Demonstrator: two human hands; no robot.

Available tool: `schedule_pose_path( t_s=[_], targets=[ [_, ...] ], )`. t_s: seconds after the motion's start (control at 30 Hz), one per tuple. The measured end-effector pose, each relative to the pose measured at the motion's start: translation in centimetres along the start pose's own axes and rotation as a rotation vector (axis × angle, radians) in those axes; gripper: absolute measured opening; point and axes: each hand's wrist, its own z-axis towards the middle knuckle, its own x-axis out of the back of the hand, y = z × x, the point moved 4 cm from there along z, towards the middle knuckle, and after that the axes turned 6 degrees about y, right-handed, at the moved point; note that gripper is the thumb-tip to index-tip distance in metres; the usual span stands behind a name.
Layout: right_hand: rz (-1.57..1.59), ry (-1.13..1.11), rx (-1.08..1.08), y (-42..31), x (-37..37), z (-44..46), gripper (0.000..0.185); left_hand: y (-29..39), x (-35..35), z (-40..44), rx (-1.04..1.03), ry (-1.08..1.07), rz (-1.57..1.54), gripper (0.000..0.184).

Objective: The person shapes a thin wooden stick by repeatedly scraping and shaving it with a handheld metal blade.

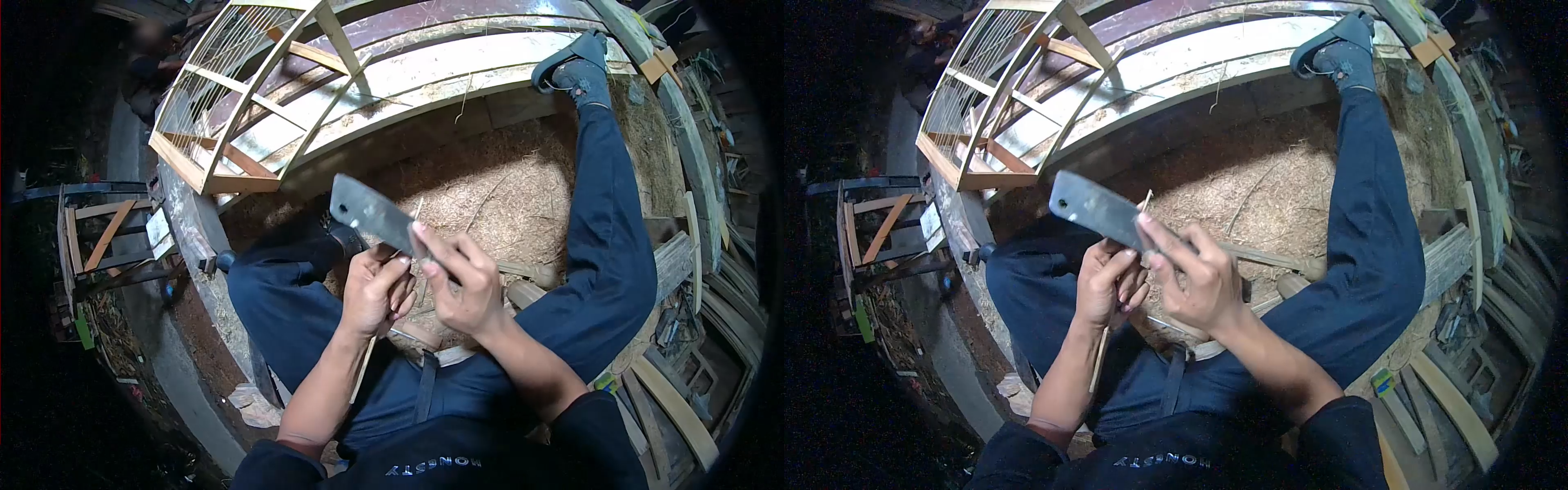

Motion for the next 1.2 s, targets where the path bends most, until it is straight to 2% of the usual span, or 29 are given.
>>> schedule_pose_path(
  t_s=[0.07,0.13,0.23,0.37,0.47,0.53,0.63,0.67,0.73,0.77,0.87,0.93,1.0,1.03,1.07,1.13,1.2],
  targets=[
    [-0.099,0.064,-0.116,0.9,0.6,0.9,0.044,0.0,-0.6,-0.3,0.054,0.069,-0.041,0.016],
    [-0.028,0.131,-0.103,1.6,0.7,1.0,0.045,0.1,-0.7,-0.3,0.032,-0.02,-0.019,0.015],
    [0.028,0.044,0.016,-0.3,0.0,-0.2,0.046,0.0,-0.2,0.1,0.021,0.048,0.004,0.015],
    [-0.049,0.1,-0.087,1.1,0.3,0.8,0.045,-0.1,0.1,0.2,0.051,-0.01,-0.01,0.014],
    [-0.034,-0.024,-0.031,0.2,0.0,-0.3,0.047,-0.5,0.7,0.4,0.0,-0.018,-0.055,0.026],
    [-0.032,0.01,-0.05,0.5,0.1,0.2,0.046,0.1,0.2,0.2,0.018,0.038,0.031,0.031],
    [-0.009,0.121,-0.107,1.3,0.4,1.1,0.046,0.3,-1.1,-0.2,0.02,0.039,-0.045,0.016],
    [-0.015,0.125,-0.109,1.0,0.5,0.7,0.046,0.1,-0.8,0.0,0.025,0.034,-0.046,0.016],
    [0.01,-0.017,-0.071,-0.2,-0.1,-0.4,0.046,0.1,0.0,0.4,-0.003,0.013,-0.035,0.024],
    [0.031,0.006,-0.048,-0.2,-0.2,-0.6,0.046,0.1,0.2,0.2,0.004,0.023,-0.022,0.028],
    [-0.032,0.081,-0.118,1.4,0.0,0.6,0.046,0.3,-0.7,0.1,0.033,0.004,-0.058,0.029],
    [-0.048,0.105,-0.088,0.7,0.2,0.6,0.046,0.2,-0.9,0.1,0.031,-0.004,-0.082,0.029],
    [-0.006,-0.017,-0.046,-0.5,-0.4,-0.7,0.046,0.3,-0.3,0.2,-0.018,0.024,-0.044,0.027],
    [-0.021,-0.06,-0.095,-0.3,-0.3,-0.8,0.045,0.1,0.2,0.1,-0.006,0.02,0.023,0.033],
    [-0.019,-0.06,-0.095,0.1,-0.4,-0.4,0.045,-0.3,0.5,0.2,0.034,0.038,0.029,0.029],
    [-0.031,0.088,-0.12,1.5,0.0,0.5,0.046,0.1,-0.7,-0.3,0.015,0.08,0.075,0.02],
    [-0.08,0.067,-0.102,1.0,0.2,0.2,0.046,0.2,-0.7,-0.1,0.021,0.024,0.059,0.013]
  ],
)
